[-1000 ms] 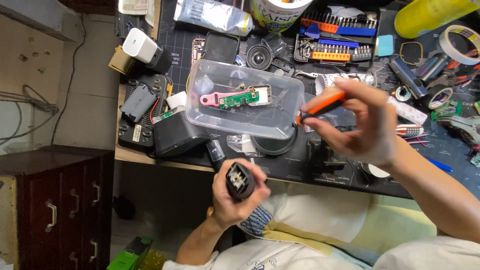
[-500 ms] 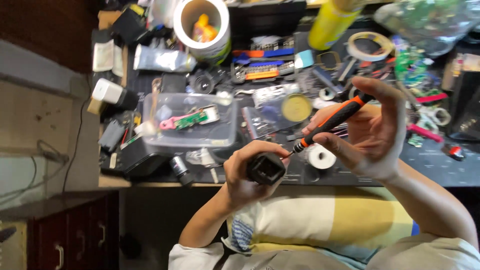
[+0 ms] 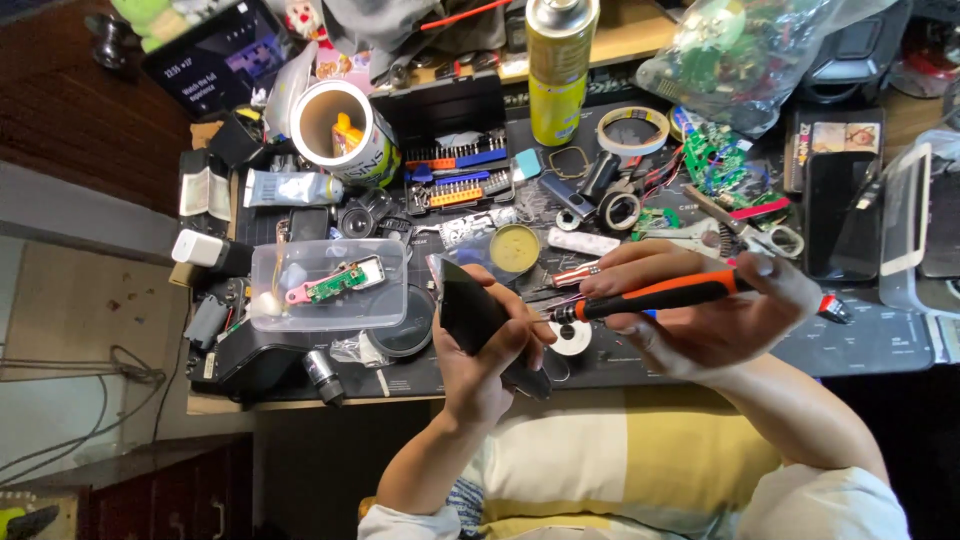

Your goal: Disassembling and repairing internal parts of an electronic device using a screwdriver and pliers.

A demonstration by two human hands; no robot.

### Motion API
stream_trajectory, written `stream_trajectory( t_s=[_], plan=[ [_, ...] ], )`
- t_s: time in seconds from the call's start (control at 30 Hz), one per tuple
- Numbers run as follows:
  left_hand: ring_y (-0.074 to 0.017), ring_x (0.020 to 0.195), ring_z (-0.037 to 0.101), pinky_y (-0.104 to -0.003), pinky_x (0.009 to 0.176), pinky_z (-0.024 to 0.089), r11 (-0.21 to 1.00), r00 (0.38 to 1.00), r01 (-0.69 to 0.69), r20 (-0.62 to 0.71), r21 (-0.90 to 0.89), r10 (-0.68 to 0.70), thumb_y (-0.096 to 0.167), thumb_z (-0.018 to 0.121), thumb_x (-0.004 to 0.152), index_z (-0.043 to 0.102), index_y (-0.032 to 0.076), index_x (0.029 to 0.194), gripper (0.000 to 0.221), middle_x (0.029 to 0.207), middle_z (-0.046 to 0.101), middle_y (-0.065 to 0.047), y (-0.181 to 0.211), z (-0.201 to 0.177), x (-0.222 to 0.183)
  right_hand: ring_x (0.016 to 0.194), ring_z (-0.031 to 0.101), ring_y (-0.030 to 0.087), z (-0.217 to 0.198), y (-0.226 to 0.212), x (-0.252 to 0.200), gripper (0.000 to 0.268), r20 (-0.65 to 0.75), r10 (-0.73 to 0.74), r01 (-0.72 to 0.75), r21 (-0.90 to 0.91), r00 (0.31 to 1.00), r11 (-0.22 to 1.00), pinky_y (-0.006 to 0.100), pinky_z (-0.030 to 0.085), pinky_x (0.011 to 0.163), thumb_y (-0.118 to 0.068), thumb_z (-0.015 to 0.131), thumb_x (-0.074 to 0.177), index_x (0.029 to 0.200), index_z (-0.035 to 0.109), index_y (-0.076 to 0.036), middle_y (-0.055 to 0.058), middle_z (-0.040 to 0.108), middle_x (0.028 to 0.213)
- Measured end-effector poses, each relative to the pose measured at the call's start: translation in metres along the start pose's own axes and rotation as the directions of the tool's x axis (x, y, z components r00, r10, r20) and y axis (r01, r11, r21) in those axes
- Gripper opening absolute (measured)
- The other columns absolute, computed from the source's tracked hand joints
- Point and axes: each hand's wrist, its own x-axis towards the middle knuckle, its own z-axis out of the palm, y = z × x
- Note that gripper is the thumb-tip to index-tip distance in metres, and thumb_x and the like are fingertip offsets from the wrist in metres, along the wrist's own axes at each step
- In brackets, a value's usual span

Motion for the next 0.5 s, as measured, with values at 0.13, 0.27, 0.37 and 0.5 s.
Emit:
stream_trajectory(
  t_s=[0.13, 0.27, 0.37, 0.5],
  plan=[
    [-0.0315, 0.061, 0.076, -0.032, 0.042, 0.059, 1.000, 0.998, -0.022, -0.055, -0.013, 0.021, 0.006, 0.087, 0.093, 0.048, 0.000, 0.129, 0.053, 0.080, 0.068, -0.022, -0.008, 0.012, -0.001, 0.086, 0.080, 0.033, -0.009, -0.004, -0.001, 0.090, -0.015, -0.011, 0.012, 0.029, 1.000, 1.000, 0.054, 0.068, 0.093, -0.005, 0.074, 0.098, 0.165, 0.017, -0.023, 0.021, 0.077, 0.097],
    [-0.0296, 0.064, 0.077, -0.032, 0.044, 0.060, 1.000, 0.997, -0.016, -0.076, -0.006, 0.015, 0.009, 0.087, 0.094, 0.050, 0.001, 0.130, 0.053, 0.083, 0.068, -0.019, -0.015, 0.021, -0.004, 0.084, 0.080, 0.031, -0.016, -0.006, 0.000, 0.087, -0.029, -0.035, 0.036, 0.016, 0.999, 0.999, 0.053, 0.068, 0.091, -0.005, 0.074, 0.099, 0.163, 0.018, -0.023, 0.021, 0.077, 0.097],
    [-0.0308, 0.064, 0.077, -0.033, 0.044, 0.060, 1.000, 0.996, -0.013, -0.090, -0.007, 0.013, 0.008, 0.087, 0.093, 0.049, 0.001, 0.131, 0.055, 0.083, 0.067, -0.019, -0.021, 0.024, -0.004, 0.086, 0.079, 0.030, -0.020, -0.007, 0.000, 0.086, -0.039, -0.045, 0.045, 0.003, 0.998, 0.999, 0.053, 0.069, 0.091, -0.005, 0.075, 0.098, 0.163, 0.021, -0.023, 0.020, 0.077, 0.099],
    [-0.0312, 0.070, 0.080, -0.033, 0.046, 0.062, 1.000, 0.994, -0.018, -0.112, -0.005, 0.018, 0.009, 0.088, 0.092, 0.049, 0.002, 0.135, 0.058, 0.086, 0.069, -0.018, -0.030, 0.024, -0.001, 0.087, 0.080, 0.038, -0.022, -0.018, 0.008, 0.078, -0.041, -0.027, 0.022, -0.110, 0.999, 0.994, 0.052, 0.073, 0.081, -0.002, 0.090, 0.088, 0.151, 0.047, -0.012, 0.019, 0.081, 0.101]
  ],
)
